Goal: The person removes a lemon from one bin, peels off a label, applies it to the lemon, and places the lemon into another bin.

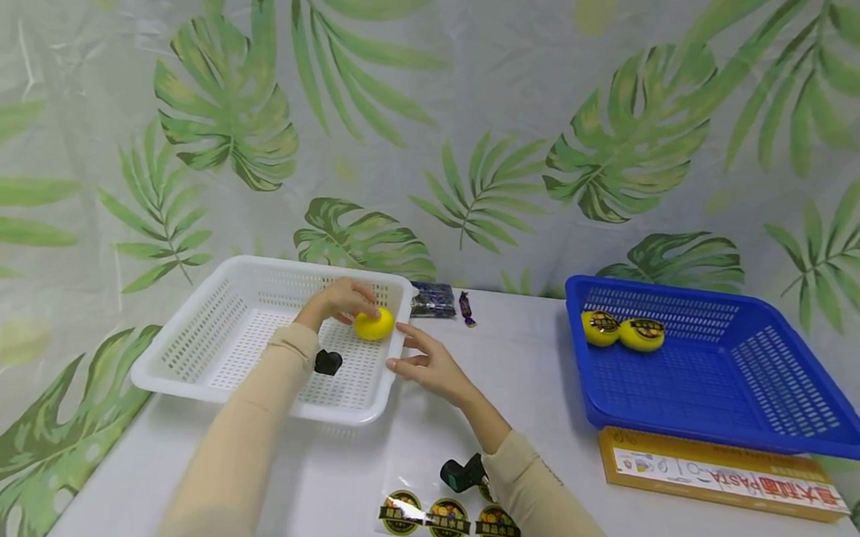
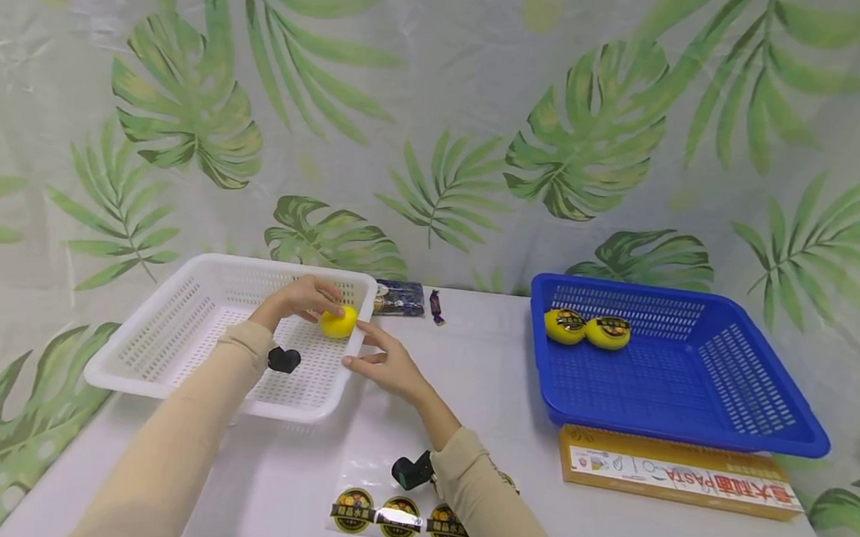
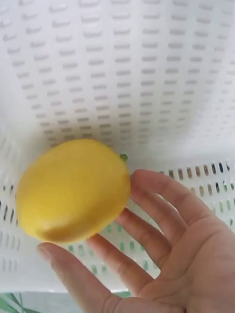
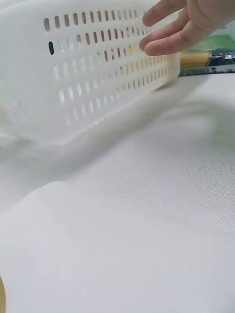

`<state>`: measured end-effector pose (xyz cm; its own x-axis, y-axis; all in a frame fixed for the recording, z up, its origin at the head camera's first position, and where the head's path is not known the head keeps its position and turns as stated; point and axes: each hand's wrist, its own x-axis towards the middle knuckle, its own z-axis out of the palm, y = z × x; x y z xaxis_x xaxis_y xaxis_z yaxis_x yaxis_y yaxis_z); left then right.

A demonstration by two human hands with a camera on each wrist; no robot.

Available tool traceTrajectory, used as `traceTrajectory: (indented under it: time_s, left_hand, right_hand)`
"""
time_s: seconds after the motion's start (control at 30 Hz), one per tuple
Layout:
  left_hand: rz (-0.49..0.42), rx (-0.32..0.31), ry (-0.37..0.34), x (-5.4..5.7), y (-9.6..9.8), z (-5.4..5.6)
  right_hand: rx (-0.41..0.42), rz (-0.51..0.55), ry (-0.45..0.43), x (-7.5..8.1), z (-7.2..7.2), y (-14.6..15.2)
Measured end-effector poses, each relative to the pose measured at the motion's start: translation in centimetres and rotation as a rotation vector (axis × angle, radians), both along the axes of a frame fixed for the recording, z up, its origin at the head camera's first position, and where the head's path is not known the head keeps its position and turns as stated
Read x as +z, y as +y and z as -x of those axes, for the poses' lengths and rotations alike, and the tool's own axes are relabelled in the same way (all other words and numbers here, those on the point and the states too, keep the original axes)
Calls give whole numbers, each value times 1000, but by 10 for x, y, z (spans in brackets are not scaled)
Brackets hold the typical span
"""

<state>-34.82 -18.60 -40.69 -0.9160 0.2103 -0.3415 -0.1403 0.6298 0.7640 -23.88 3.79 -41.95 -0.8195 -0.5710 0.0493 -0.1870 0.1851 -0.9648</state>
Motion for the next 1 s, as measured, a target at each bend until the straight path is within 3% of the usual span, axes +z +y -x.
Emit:
traceTrajectory:
  time_s: [0.13, 0.23, 0.53, 0.67, 0.8, 1.0]
  left_hand:
    - [93, -76, -19, -13, 4, -2]
    - [131, -100, -19, -18, 5, -4]
    - [102, -74, -15, -22, -2, -9]
    - [49, -68, 4, -14, -9, -12]
    - [-9, -78, 74, 0, -14, -18]
    - [-103, -91, 179, 17, -14, -31]
  right_hand:
    - [8, 17, 7, 0, 0, -1]
    - [12, 33, 8, -1, -1, -1]
    - [20, 60, -3, -2, -2, 0]
    - [28, 56, 15, -2, -2, 0]
    - [24, 20, 46, -2, -2, 4]
    - [-24, -37, 117, -15, -2, 24]
